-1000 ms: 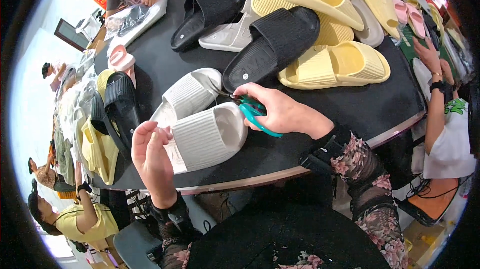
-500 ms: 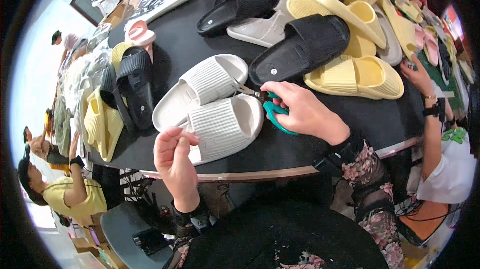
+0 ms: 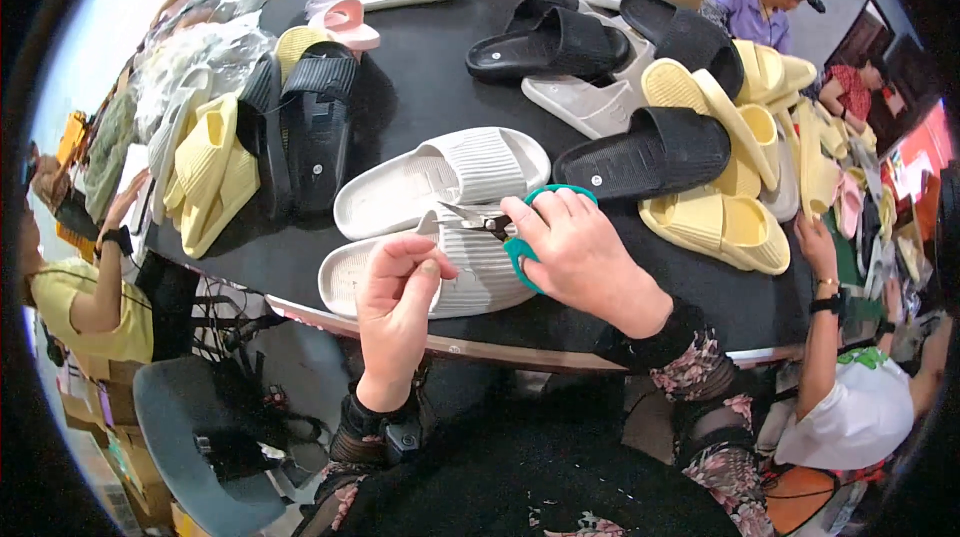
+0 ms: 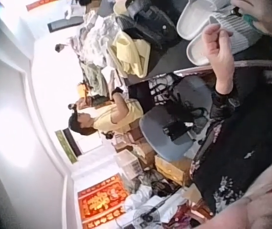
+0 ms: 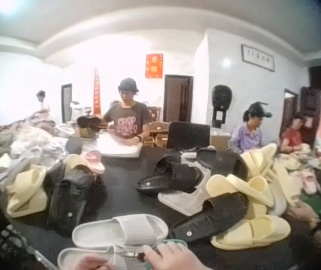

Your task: Trimming excess material from manufactured sandals using scissors.

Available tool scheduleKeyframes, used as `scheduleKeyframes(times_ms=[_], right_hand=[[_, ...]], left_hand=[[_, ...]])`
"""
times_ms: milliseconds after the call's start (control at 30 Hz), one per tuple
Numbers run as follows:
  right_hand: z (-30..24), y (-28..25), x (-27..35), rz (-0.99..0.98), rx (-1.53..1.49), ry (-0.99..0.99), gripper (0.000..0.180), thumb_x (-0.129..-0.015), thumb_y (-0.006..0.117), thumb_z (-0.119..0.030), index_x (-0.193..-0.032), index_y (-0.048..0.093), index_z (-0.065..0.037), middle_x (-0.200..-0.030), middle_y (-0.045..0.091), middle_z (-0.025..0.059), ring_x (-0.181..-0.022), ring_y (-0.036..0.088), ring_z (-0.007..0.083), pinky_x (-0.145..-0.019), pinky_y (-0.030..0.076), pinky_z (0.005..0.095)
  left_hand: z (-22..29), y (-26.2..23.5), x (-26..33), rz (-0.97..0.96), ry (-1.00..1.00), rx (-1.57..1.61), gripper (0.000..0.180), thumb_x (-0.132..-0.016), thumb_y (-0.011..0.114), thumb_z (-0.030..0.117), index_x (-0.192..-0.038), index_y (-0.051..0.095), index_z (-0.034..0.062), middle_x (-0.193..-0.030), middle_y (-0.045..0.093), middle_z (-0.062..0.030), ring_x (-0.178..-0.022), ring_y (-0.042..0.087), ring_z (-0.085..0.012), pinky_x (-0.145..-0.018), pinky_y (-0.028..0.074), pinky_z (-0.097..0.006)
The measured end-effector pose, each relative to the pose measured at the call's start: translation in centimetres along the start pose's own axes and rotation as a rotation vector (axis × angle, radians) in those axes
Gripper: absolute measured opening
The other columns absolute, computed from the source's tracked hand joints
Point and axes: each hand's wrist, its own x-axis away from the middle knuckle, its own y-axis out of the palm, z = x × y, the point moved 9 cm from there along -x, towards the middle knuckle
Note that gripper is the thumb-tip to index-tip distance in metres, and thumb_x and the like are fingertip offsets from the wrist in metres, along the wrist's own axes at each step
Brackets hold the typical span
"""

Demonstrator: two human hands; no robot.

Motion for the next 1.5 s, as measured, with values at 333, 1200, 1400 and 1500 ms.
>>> scheduleKeyframes(times_ms=[333, 1200, 1400, 1500], right_hand=[[0.3, 0.6, 0.0, -0.051, -0.048, 0.037, 0.043, -0.073, 0.066, -0.014, -0.111, 0.052, -0.001, -0.076, 0.056, 0.0103, -0.070, 0.061, 0.0253, -0.059, 0.051, 0.0353], [8.8, 4.6, 4.1, 0.052, -1.013, 0.790, 0.042, -0.082, 0.066, -0.004, -0.120, 0.049, 0.004, -0.073, 0.055, -0.0008, -0.059, 0.046, 0.0021, -0.051, 0.036, 0.0174], [8.6, 5.3, 4.1, 0.010, -0.998, 0.780, 0.042, -0.082, 0.065, -0.004, -0.120, 0.049, 0.003, -0.074, 0.056, -0.0004, -0.060, 0.046, 0.0023, -0.052, 0.036, 0.0175], [8.7, 5.0, 4.2, 0.036, -0.977, 0.793, 0.042, -0.082, 0.064, -0.002, -0.120, 0.049, 0.003, -0.076, 0.057, 0.0006, -0.060, 0.047, 0.0025, -0.052, 0.037, 0.0174]], left_hand=[[-0.5, -0.9, -0.2, 0.014, 0.011, 0.021, 0.017, -0.092, 0.050, -0.001, -0.108, 0.052, -0.0005, -0.084, 0.061, -0.0067, -0.078, 0.055, -0.0099, -0.074, 0.044, -0.023], [0.9, -20.0, 8.1, 0.455, -0.224, -0.385, 0.017, -0.087, 0.048, -0.005, -0.101, 0.057, 0.0002, -0.077, 0.057, -0.0017, -0.064, 0.048, -0.0036, -0.054, 0.034, -0.015], [-4.8, -25.7, 12.2, 0.488, -0.372, -0.632, 0.015, -0.089, 0.048, -0.001, -0.102, 0.055, 0.0002, -0.080, 0.059, -0.0007, -0.069, 0.054, -0.0067, -0.059, 0.044, -0.020], [-7.4, -26.7, 13.1, 0.489, -0.423, -0.703, 0.013, -0.085, 0.048, -0.003, -0.095, 0.056, 0.0004, -0.078, 0.058, -0.0014, -0.066, 0.053, -0.0080, -0.057, 0.043, -0.022]])
